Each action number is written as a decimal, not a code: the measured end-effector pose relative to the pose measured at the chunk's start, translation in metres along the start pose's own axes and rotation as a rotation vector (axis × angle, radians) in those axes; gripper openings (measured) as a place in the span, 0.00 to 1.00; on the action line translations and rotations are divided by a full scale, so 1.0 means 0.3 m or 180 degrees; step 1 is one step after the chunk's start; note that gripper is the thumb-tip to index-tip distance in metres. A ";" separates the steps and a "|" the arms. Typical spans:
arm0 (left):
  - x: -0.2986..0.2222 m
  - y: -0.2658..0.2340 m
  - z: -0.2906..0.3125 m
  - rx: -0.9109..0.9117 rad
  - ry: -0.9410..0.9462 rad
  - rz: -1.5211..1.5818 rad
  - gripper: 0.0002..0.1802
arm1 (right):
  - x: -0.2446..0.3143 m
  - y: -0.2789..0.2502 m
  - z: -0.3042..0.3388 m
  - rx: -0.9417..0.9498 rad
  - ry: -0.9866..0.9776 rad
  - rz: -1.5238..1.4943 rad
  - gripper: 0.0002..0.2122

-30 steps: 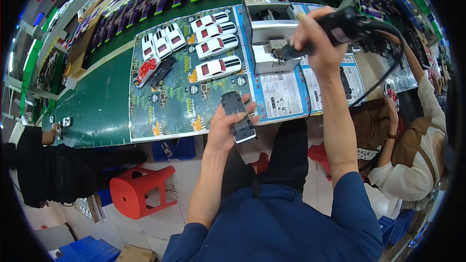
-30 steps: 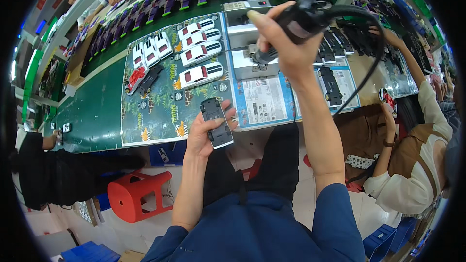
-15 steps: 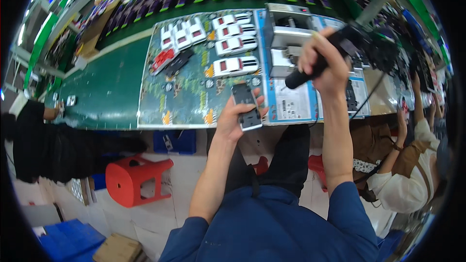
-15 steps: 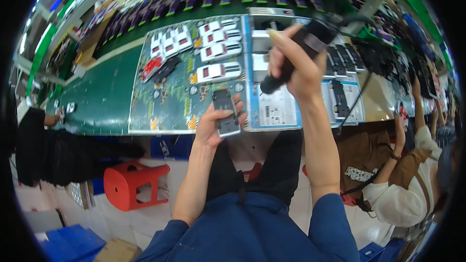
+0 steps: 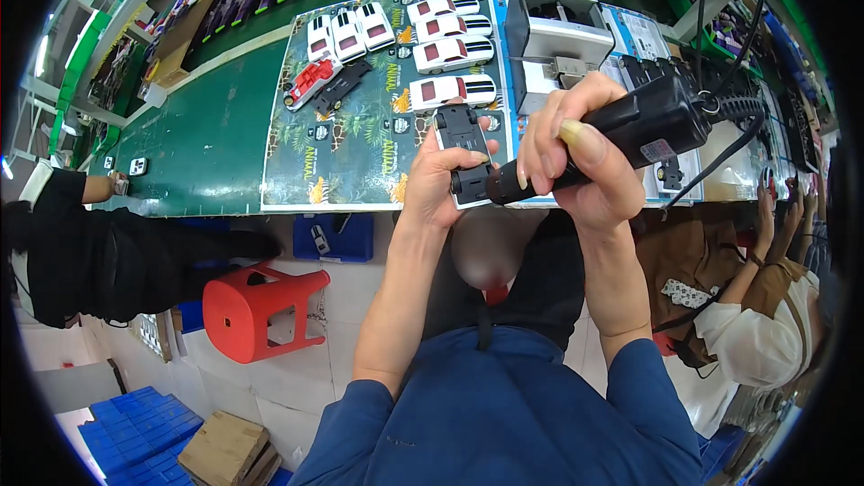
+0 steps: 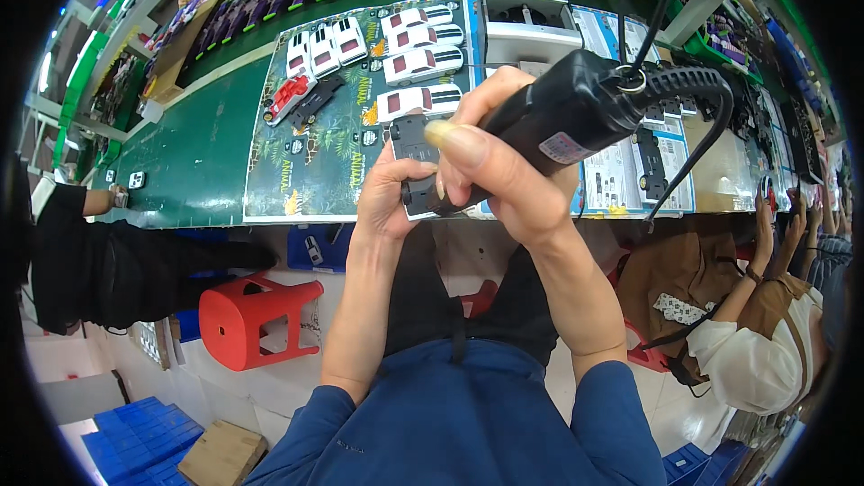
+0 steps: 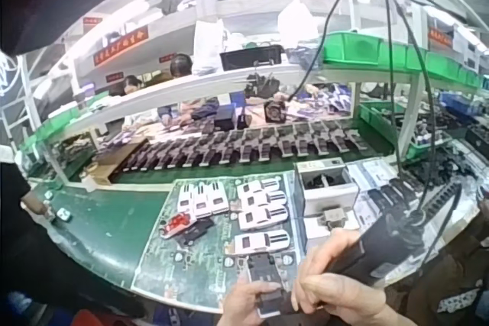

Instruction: Assembling toy cars using a power screwdriver on a production line.

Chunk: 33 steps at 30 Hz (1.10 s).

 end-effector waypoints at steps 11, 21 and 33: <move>0.082 -0.008 -0.001 -0.0086 -0.0847 0.0227 0.18 | -0.022 0.039 -0.017 0.0624 0.0108 -0.0713 0.10; 0.043 -0.008 0.085 -0.0222 -0.0777 -0.0217 0.22 | -0.001 0.074 0.032 0.0711 -0.0058 -0.1257 0.12; -0.611 -0.331 0.113 0.1290 0.2989 -0.7618 0.44 | -0.006 -0.069 0.068 0.0229 -0.0059 -0.0053 0.14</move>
Point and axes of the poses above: each hand's wrist, its own z-axis away from the middle knuckle, its own y-axis out of the palm, x = y × z, the point moved 7 cm from there along -z, towards the middle knuckle, and after that the axes turned 5 degrees about -x, right-handed, at the moved point
